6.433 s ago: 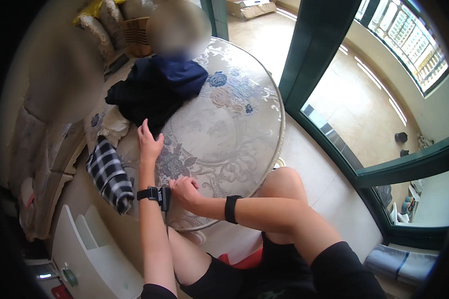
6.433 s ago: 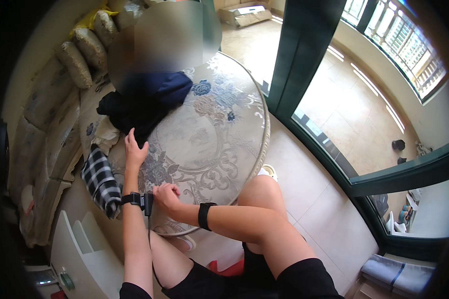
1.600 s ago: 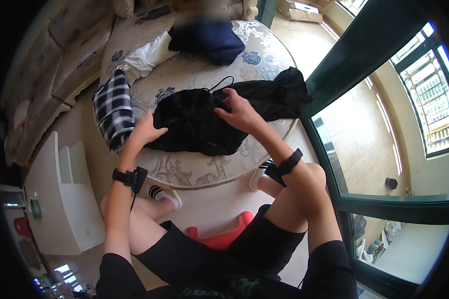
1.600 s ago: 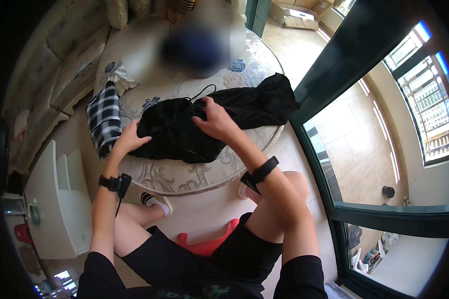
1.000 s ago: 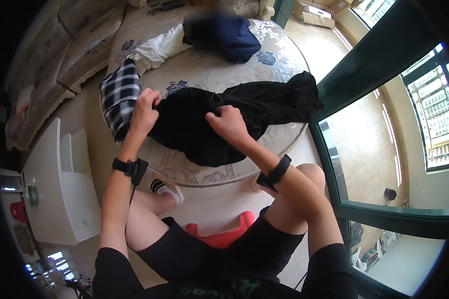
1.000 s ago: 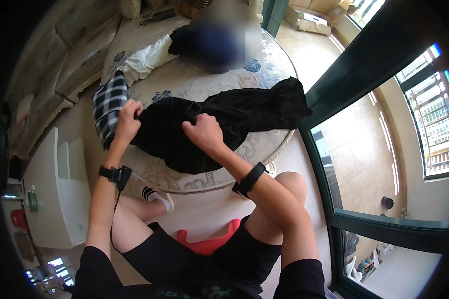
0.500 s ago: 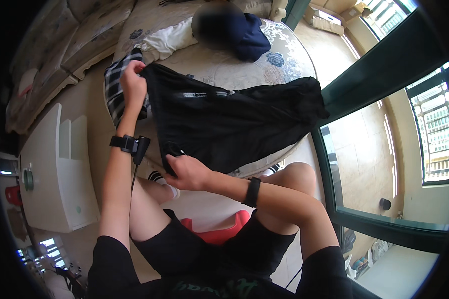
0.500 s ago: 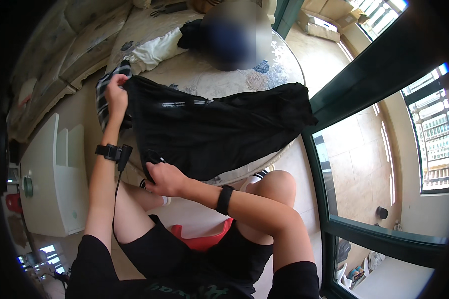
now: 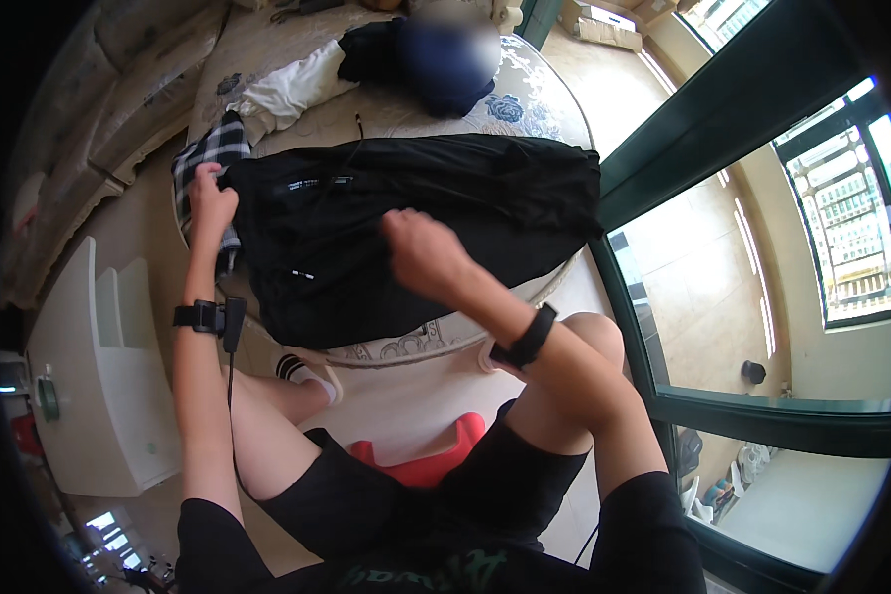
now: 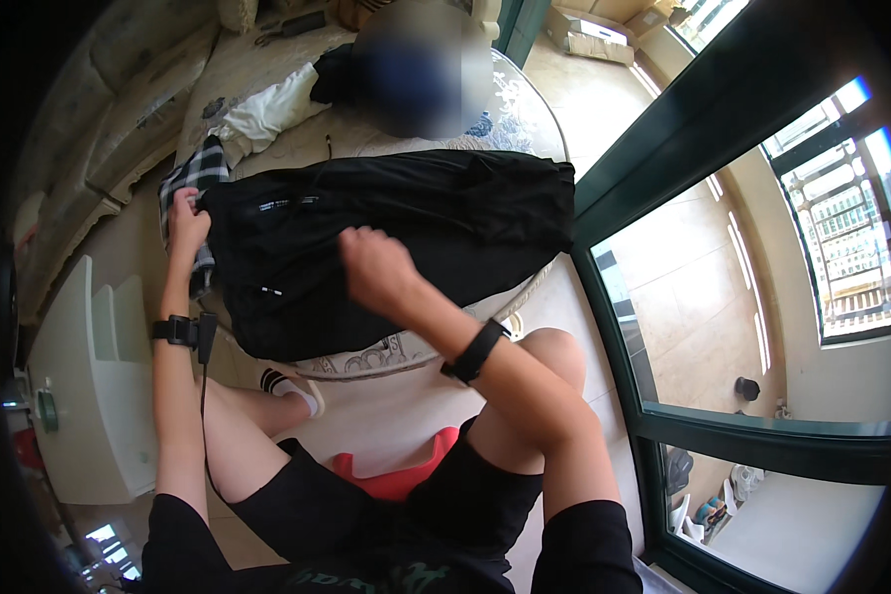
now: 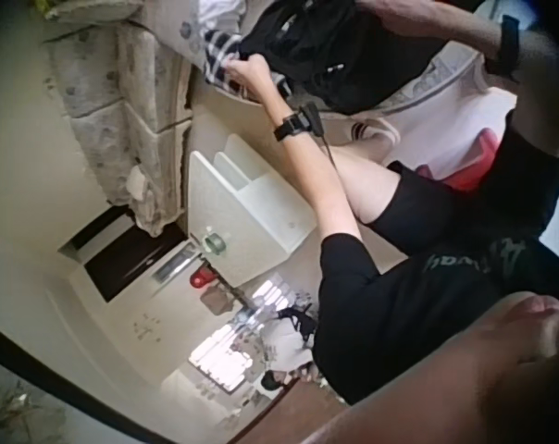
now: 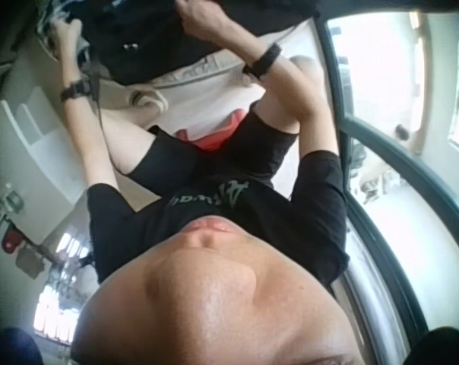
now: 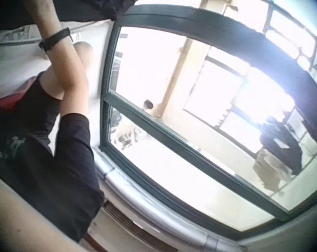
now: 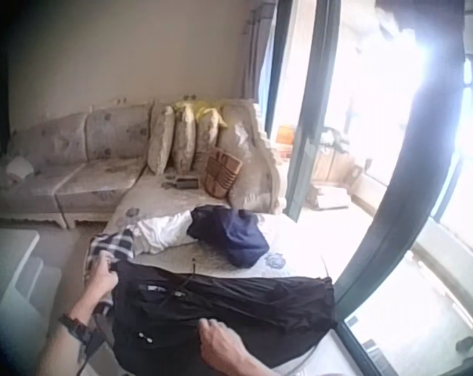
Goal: Folding a white shirt, a checkered shirt, and black trousers on a round table.
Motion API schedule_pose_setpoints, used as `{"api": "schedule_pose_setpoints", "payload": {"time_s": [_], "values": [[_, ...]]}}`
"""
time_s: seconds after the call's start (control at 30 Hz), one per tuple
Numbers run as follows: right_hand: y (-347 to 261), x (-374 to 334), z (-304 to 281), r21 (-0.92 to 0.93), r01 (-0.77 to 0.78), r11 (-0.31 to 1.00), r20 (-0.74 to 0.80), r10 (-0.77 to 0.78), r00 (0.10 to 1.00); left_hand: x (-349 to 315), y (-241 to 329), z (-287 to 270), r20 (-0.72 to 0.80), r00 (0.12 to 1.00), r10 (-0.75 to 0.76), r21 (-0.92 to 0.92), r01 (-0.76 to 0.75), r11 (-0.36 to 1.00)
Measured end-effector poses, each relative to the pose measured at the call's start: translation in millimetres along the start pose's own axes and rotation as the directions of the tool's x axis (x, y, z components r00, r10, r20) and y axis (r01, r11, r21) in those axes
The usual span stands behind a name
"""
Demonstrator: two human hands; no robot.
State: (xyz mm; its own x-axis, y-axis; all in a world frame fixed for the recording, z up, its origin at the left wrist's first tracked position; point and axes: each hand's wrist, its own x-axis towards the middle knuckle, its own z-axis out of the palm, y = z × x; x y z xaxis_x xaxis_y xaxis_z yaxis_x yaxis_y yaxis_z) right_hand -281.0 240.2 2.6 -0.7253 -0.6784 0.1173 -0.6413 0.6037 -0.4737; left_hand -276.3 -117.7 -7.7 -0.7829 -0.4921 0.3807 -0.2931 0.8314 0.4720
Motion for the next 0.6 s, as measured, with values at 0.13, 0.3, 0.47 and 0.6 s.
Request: {"api": "schedule_pose_setpoints", "payload": {"time_s": [0.13, 0.3, 0.47, 0.6], "values": [[53, -7, -35, -0.366, -0.357, 0.859, -0.226, 0.291, 0.930, -48, 96, -11, -0.227, 0.875, 0.427, 0.068, -0.423, 0.903], [111, -48, -54, -0.330, -0.578, 0.746, -0.368, 0.462, 0.807, -140, 183, -9, 0.252, 0.717, 0.650, -0.367, -0.551, 0.750], [157, -69, -34, -0.029, -0.420, 0.907, -0.393, 0.376, 0.839, -222, 166, 13, 0.821, 0.250, 0.514, -0.080, -0.839, 0.537], [179, -71, -38, 0.584, -0.522, 0.622, -0.008, 0.647, 0.762, -253, 155, 37, 0.779, 0.424, 0.463, 0.196, -0.865, 0.461]]}}
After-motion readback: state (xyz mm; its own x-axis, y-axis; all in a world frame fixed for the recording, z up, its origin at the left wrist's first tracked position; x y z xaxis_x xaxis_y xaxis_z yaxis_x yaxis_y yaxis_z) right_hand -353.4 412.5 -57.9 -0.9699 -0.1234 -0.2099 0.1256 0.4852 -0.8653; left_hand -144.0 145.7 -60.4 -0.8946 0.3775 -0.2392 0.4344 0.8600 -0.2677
